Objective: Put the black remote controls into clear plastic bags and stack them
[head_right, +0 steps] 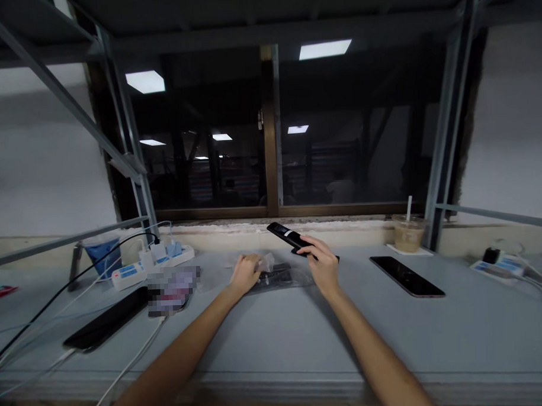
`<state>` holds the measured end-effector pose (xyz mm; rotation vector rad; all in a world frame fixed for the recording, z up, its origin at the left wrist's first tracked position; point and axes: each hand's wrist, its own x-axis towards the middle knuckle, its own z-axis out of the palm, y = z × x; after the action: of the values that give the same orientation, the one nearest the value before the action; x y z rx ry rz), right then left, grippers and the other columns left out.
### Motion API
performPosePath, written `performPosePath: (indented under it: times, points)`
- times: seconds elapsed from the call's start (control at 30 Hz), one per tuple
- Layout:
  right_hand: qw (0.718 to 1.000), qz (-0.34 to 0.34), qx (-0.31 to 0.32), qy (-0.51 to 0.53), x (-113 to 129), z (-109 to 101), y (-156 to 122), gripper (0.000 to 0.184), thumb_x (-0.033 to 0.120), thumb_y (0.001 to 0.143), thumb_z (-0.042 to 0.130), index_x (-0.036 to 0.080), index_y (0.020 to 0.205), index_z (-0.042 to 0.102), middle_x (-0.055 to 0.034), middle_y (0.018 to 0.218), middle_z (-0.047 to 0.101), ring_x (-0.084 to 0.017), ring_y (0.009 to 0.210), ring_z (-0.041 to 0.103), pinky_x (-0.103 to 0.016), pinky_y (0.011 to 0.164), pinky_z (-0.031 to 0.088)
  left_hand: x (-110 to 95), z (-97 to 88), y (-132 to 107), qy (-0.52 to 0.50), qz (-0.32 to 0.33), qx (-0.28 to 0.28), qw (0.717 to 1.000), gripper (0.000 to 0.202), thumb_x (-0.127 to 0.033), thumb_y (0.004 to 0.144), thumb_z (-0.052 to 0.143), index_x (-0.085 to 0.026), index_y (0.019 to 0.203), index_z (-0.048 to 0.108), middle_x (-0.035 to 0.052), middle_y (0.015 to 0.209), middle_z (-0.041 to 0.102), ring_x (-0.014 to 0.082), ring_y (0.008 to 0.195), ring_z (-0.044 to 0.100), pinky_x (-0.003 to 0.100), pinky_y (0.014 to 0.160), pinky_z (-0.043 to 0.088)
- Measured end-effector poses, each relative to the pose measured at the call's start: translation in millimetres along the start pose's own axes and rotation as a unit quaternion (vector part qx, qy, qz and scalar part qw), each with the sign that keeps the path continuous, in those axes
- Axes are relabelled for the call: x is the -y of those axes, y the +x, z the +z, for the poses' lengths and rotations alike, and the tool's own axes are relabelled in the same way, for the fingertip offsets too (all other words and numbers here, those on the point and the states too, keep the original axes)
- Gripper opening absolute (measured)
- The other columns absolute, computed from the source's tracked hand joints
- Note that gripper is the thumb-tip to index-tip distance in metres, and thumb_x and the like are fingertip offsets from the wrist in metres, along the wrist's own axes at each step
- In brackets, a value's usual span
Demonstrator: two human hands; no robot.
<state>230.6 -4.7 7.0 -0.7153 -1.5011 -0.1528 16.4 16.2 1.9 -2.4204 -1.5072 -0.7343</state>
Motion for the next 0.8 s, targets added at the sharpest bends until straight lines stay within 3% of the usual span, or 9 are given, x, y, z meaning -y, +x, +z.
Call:
performPosePath:
  times: [0.1, 0.3, 0.47, 0.63, 0.8]
  points:
    - [1.0, -0.005, 0.01, 0.008, -1.3, -0.1, -0.6, 0.029, 0.009, 0.071, 0.041, 0.024, 0.066, 0.065, -0.003, 0.101, 0.065, -0.019, 0.103, 0.055, -0.043, 0.093, 0.04, -0.4, -1.4, 0.5, 0.029, 0.003, 0.011, 1.0, 0.025, -0.008, 0.076, 0.044, -0.018, 0.09, 0.061, 0.0063, 0.098, 0.063, 0.0199, 0.098, 0.054, 0.035, 0.087, 0.034]
    - [1.0, -0.002, -0.016, 0.018, -2.1, 0.3, 0.0, 0.026, 0.012, 0.073, 0.043, 0.023, 0.066, 0.065, -0.0044, 0.099, 0.065, -0.02, 0.099, 0.057, -0.04, 0.088, 0.043, 5.5, -0.5, 2.6, 0.01, -0.036, -0.034, 0.999, 0.024, -0.005, 0.072, 0.046, -0.018, 0.083, 0.062, 0.0045, 0.097, 0.062, 0.0177, 0.095, 0.054, 0.032, 0.086, 0.035]
    - [0.989, 0.118, -0.088, 0.031, 2.9, 5.8, 2.8, 0.012, 0.026, 0.073, 0.054, 0.02, 0.08, 0.061, -0.0058, 0.095, 0.063, -0.019, 0.085, 0.058, -0.027, 0.059, 0.049, 10.4, 1.7, 3.3, -0.006, -0.051, -0.064, 0.997, 0.023, -0.003, 0.07, 0.045, -0.018, 0.08, 0.061, 0.0032, 0.095, 0.061, 0.0168, 0.093, 0.054, 0.031, 0.083, 0.036]
    - [0.963, 0.221, -0.108, 0.112, 7.8, 9.6, 3.6, 0.034, 0.038, 0.072, 0.057, 0.021, 0.1, 0.049, -0.0053, 0.097, 0.055, -0.013, 0.066, 0.059, -0.022, 0.045, 0.048, 8.8, 2.9, 3.5, -0.012, -0.037, -0.085, 0.996, 0.024, -0.001, 0.07, 0.043, -0.018, 0.078, 0.058, 0.0036, 0.09, 0.06, 0.0178, 0.092, 0.054, 0.03, 0.081, 0.037]
    - [0.932, 0.278, -0.136, 0.19, 4.3, 8.9, 3.6, 0.042, 0.043, 0.071, 0.056, 0.024, 0.105, 0.041, -0.0051, 0.098, 0.052, -0.012, 0.057, 0.06, -0.024, 0.043, 0.051, 7.0, 2.9, 3.9, -0.028, -0.03, -0.085, 0.996, 0.028, 0.0, 0.069, 0.041, -0.018, 0.085, 0.057, 0.0054, 0.091, 0.063, 0.0198, 0.094, 0.054, 0.033, 0.083, 0.036]
